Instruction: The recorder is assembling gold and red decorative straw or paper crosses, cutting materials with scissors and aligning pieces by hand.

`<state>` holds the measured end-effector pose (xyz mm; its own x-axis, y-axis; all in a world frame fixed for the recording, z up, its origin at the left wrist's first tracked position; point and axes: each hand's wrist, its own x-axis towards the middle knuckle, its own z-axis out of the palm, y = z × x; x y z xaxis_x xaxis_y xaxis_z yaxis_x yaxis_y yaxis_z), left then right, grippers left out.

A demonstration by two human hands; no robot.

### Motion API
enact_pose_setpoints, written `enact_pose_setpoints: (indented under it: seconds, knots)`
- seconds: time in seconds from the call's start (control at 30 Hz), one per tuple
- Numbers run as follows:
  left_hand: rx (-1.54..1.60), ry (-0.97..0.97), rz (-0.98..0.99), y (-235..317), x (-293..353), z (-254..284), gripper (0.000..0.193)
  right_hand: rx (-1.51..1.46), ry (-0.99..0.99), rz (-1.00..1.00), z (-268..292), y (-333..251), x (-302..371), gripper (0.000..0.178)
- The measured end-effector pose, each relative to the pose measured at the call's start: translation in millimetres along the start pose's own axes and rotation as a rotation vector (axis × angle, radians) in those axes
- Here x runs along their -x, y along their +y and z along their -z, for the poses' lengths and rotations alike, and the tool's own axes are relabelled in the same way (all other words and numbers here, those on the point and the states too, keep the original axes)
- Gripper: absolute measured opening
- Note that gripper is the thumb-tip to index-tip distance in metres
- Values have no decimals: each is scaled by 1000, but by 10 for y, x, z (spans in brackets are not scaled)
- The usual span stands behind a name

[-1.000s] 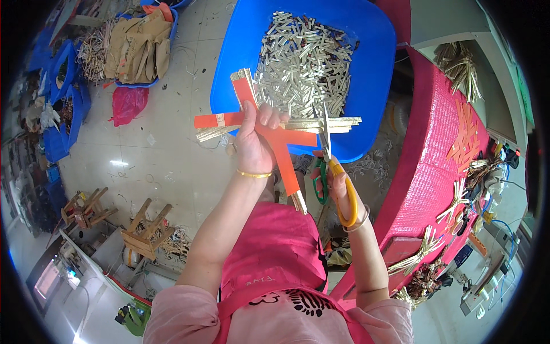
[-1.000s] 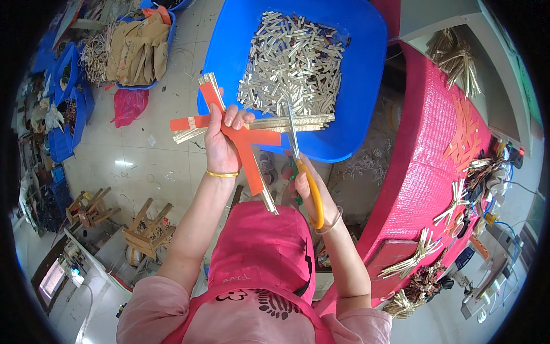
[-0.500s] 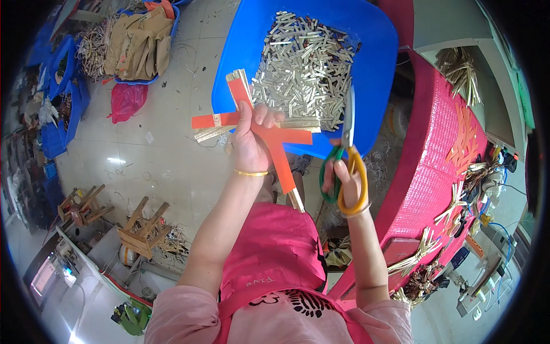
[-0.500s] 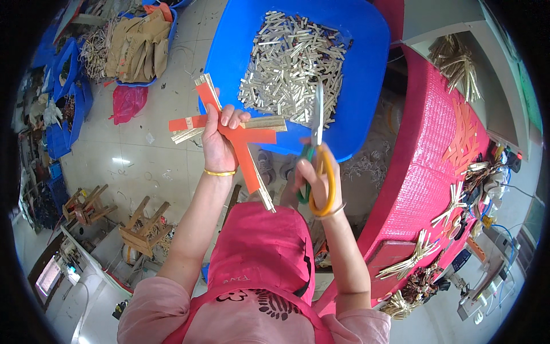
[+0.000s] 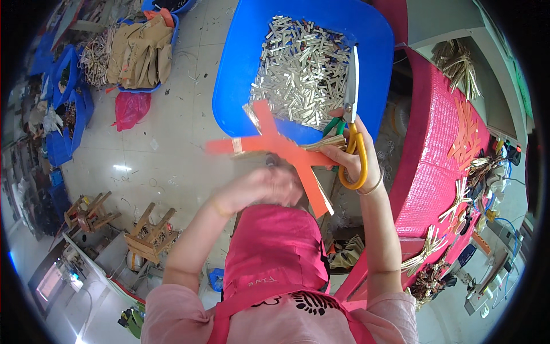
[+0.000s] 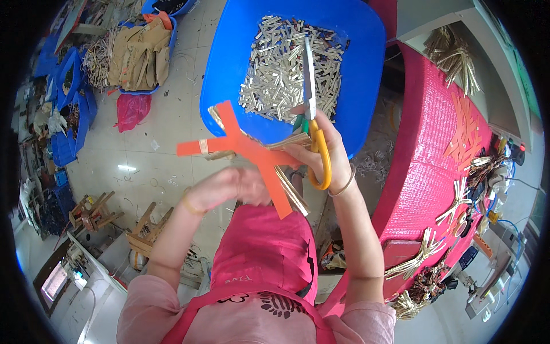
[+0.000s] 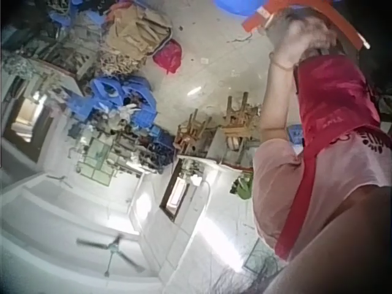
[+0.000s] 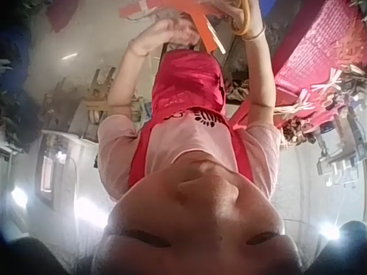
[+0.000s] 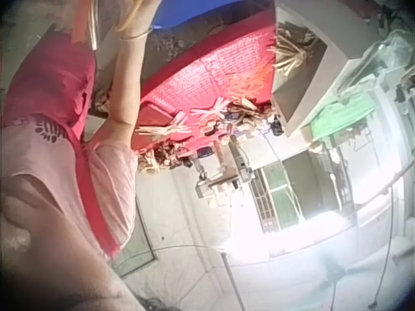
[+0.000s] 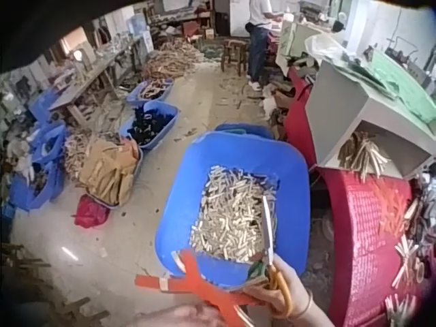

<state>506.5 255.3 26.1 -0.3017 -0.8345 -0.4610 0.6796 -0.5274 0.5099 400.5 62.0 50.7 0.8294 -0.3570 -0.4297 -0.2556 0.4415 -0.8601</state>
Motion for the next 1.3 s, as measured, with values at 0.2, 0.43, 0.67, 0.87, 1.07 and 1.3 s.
enact_pose_setpoints:
  seconds: [0.2,0.43,0.67,0.87,1.07,1.3]
  knots:
    - [-1357,515,-451,761,-25,-539,48,157,-356,-27,132,-89,4,48]
    - [-170,-315,428,480,-546,-178,41,325,-639,24,142,-97,-84,50]
    - [-69,-71,335,276,-486,-116,25,581,-107,338,666,-134,305,85]
    - [111,105,135,288,-336,-27,22,78,34,-340,678,249,1706,99]
    - [36,147,97,266,-416,-133,29,97,-2,-225,361,380,1399,101]
    - [-25,160,130,310,-417,-250,29,105,38,-135,347,464,1302,99]
